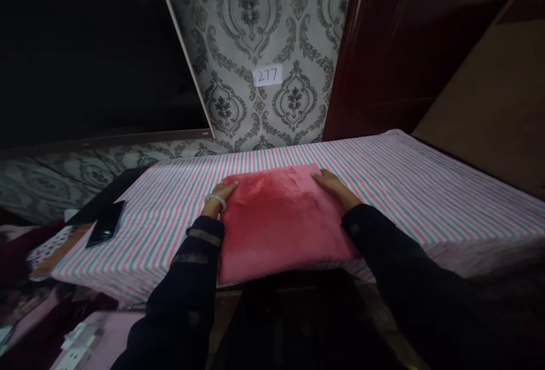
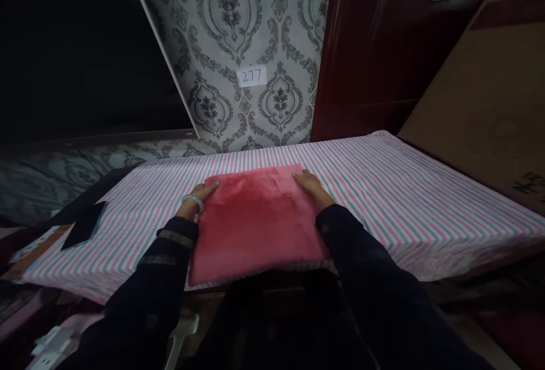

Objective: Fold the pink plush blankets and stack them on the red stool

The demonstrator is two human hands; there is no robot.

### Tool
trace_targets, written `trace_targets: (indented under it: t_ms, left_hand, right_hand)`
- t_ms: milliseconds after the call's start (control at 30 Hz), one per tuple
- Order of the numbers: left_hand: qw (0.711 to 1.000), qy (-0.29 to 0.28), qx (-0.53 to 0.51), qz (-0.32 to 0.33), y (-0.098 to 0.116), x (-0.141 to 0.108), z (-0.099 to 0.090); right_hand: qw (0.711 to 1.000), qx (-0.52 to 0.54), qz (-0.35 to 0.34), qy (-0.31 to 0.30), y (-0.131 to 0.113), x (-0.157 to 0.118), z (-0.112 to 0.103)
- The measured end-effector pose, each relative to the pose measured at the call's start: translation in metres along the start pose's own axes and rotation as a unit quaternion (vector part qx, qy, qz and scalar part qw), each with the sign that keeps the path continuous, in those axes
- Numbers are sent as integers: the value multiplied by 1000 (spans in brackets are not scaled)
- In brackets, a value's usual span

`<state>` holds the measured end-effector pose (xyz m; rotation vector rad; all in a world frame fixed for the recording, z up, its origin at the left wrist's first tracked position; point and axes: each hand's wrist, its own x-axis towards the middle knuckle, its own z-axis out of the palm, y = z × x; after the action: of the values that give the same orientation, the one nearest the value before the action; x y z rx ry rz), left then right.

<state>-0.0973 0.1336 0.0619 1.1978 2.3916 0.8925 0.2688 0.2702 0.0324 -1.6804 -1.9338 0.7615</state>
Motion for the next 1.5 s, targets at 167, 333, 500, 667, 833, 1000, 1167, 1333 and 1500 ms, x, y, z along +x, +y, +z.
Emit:
trace_targets:
  t_ms: [167,333,500,667,833,1000,1167,1333,1500]
  left_hand:
    - [997,17,-68,-26,7,-8,3]
    - [995,24,-99,2,26,-2,-13]
    - [999,38,-30,9,56,16,-28]
    - [996,36,44,62,86,16,-5]
    - [962,-24,243,118,72,-6,44]
    - [941,-42,312,121,55,-12,58]
    - [940,-40,318,118,57,-9,55]
    - [947,-54,299,106,67,-13,43]
    - [929,-43,307,203,88,-31,39]
  right_hand:
    - [996,93,16,-3,-15,-17,-1]
    - [987,158,26,21,-27,-19,-16]
    - [994,96,33,45,-42,-6,-32]
    - [996,-19,-36,79,-76,0,-12]
    - [976,-189,-98,42,-74,-12,37]
    - [959,-256,-107,49,-51,-10,59]
    - [959,-260,-105,49,-52,-8,58]
    - [966,-246,-77,-5,-69,-15,41]
    - [941,-254,-222,-40,-102,-22,30]
